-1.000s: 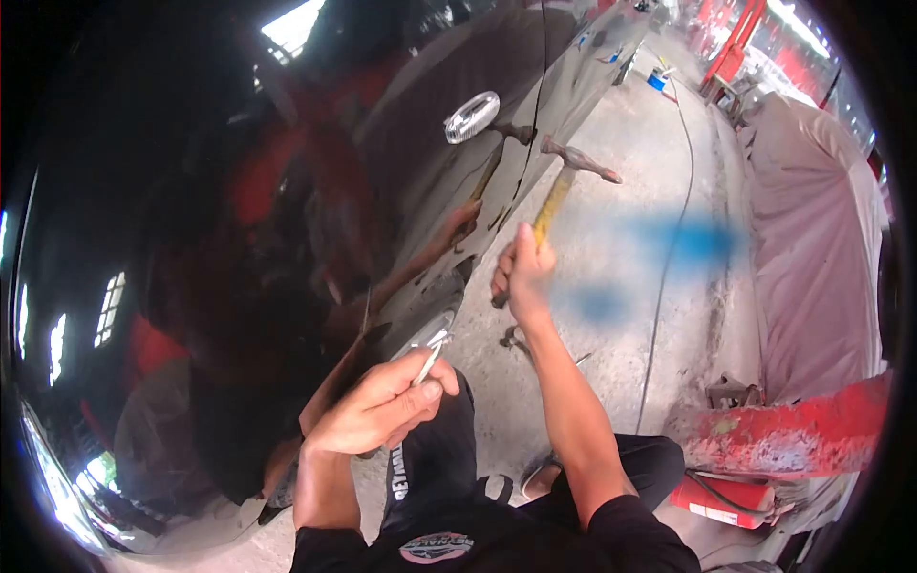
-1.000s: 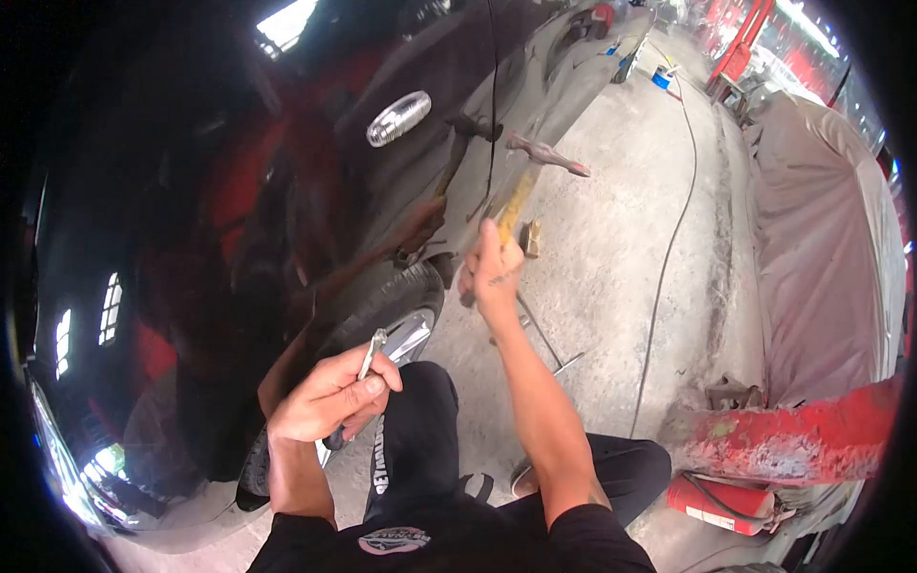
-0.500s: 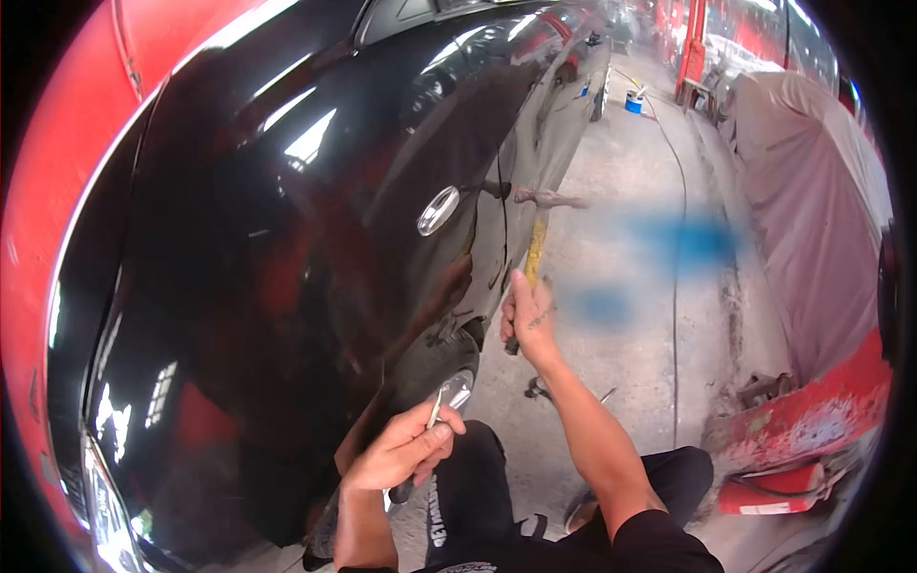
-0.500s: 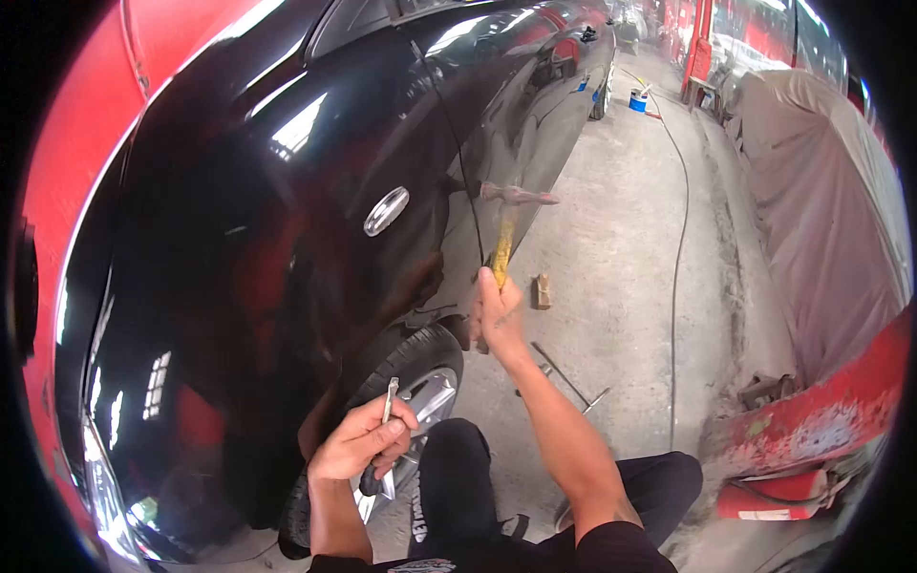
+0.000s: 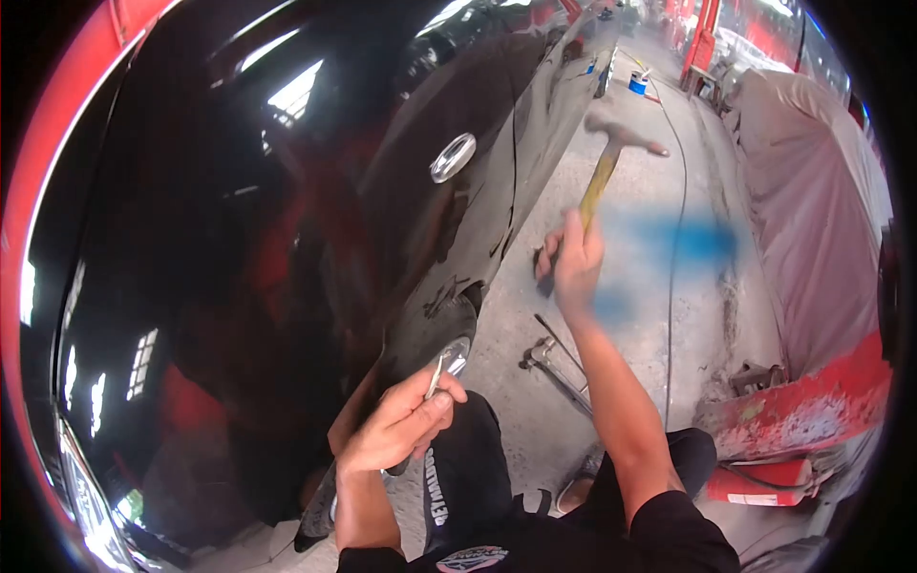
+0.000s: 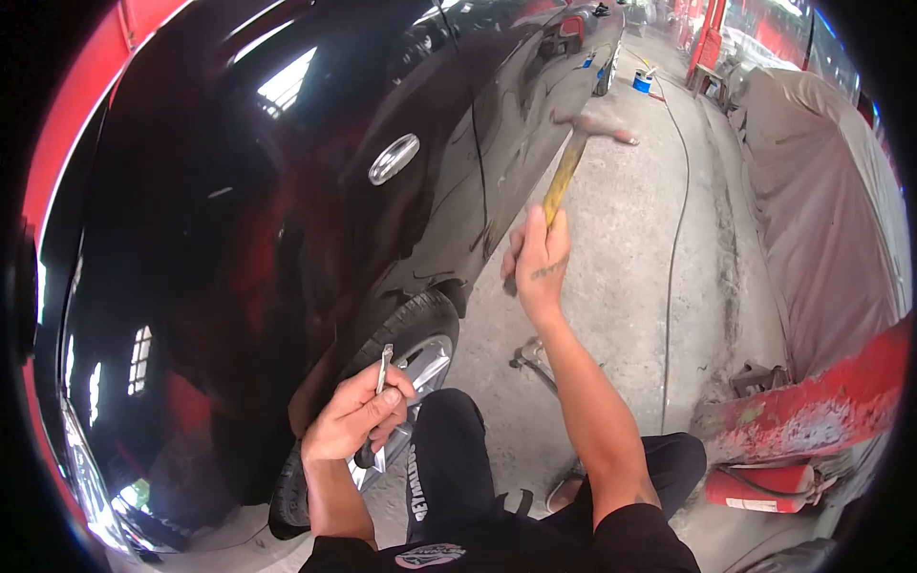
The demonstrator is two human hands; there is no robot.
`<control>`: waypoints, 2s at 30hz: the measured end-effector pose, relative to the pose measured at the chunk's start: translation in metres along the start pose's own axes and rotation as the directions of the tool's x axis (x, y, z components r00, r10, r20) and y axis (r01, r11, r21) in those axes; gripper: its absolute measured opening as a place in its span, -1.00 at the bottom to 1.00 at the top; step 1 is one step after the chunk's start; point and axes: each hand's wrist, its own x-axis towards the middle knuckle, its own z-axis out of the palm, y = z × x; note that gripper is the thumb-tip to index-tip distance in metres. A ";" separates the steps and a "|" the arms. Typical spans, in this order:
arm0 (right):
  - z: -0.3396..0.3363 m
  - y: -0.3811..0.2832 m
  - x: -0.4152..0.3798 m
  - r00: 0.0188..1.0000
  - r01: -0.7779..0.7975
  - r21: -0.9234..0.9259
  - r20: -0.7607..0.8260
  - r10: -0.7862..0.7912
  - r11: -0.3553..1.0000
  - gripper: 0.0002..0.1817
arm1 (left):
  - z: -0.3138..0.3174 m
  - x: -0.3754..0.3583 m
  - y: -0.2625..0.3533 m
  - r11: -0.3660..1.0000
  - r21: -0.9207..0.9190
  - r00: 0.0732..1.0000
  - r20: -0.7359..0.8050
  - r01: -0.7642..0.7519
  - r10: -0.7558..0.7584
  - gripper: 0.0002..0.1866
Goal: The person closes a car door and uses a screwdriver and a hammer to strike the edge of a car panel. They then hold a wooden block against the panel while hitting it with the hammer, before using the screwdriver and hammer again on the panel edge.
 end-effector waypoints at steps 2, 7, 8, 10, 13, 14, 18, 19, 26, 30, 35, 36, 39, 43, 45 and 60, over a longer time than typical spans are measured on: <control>0.009 -0.012 0.012 1.000 0.017 -0.015 0.002 -0.017 1.000 -0.69 | 0.001 -0.001 -0.001 1.000 -0.012 1.000 0.004 -0.005 0.005 -0.78; 0.032 -0.011 0.027 0.998 0.012 0.031 -0.055 -0.011 0.999 -0.71 | 0.001 0.000 0.001 0.999 0.042 1.000 -0.026 -0.001 0.003 -0.79; 0.026 -0.004 0.030 0.997 -0.047 -0.042 0.058 0.050 0.998 -0.66 | 0.001 0.002 -0.002 0.999 0.047 1.000 -0.023 0.004 -0.003 -0.79; 0.016 -0.004 0.029 0.981 -0.098 -0.117 0.154 0.115 0.988 -0.60 | 0.000 0.003 -0.007 1.000 -0.009 1.000 -0.013 -0.016 0.016 -0.80; 0.005 -0.014 0.027 0.982 -0.079 -0.119 0.160 0.098 0.990 -0.62 | 0.000 0.002 -0.011 0.999 -0.015 1.000 -0.010 -0.029 0.029 -0.79; 0.006 -0.013 0.025 0.998 0.002 -0.018 0.069 -0.001 1.000 -0.62 | -0.001 0.003 -0.012 1.000 -0.012 1.000 -0.013 -0.023 0.023 -0.79; 0.020 -0.009 0.030 0.974 0.181 0.178 -0.165 -0.152 0.967 -0.62 | -0.001 0.004 -0.010 1.000 -0.002 1.000 0.008 -0.018 0.018 -0.79; 0.021 -0.004 0.034 0.975 0.181 0.177 -0.164 -0.153 0.967 -0.62 | -0.001 0.005 -0.011 0.999 -0.010 0.999 0.019 -0.039 0.039 -0.79; 0.015 0.004 0.038 0.993 -0.035 -0.022 0.108 0.037 0.999 -0.64 | 0.000 0.003 -0.006 1.000 0.017 1.000 -0.026 -0.005 0.005 -0.80; 0.030 0.005 0.037 0.997 0.066 0.038 -0.052 -0.064 0.997 -0.64 | -0.006 0.001 -0.007 0.999 0.043 1.000 -0.014 0.008 -0.008 -0.77; 0.024 -0.007 0.039 0.995 -0.009 -0.082 0.096 0.017 0.997 -0.68 | -0.005 0.002 -0.009 1.000 -0.013 1.000 0.003 0.019 -0.019 -0.77; 0.025 -0.007 0.036 0.999 0.027 -0.067 0.047 -0.024 0.997 -0.68 | -0.003 0.003 -0.005 1.000 0.010 1.000 0.005 0.016 -0.016 -0.79; 0.037 0.004 0.036 0.998 0.055 0.004 0.014 -0.055 0.998 -0.67 | -0.002 0.001 -0.002 0.999 0.038 1.000 -0.001 0.016 -0.016 -0.80; 0.031 0.001 0.036 0.991 -0.061 -0.064 0.113 0.068 0.996 -0.63 | -0.001 0.000 -0.001 0.999 0.043 1.000 -0.003 0.012 -0.012 -0.80; 0.026 0.005 0.035 0.997 -0.029 -0.001 0.070 0.029 1.000 -0.63 | -0.001 0.000 0.000 0.999 0.037 1.000 0.003 -0.001 0.001 -0.79; 0.018 -0.056 0.068 0.972 0.228 -0.220 0.104 -0.210 0.949 -0.55 | -0.004 -0.009 0.002 0.995 0.045 0.996 0.029 -0.086 0.085 -0.78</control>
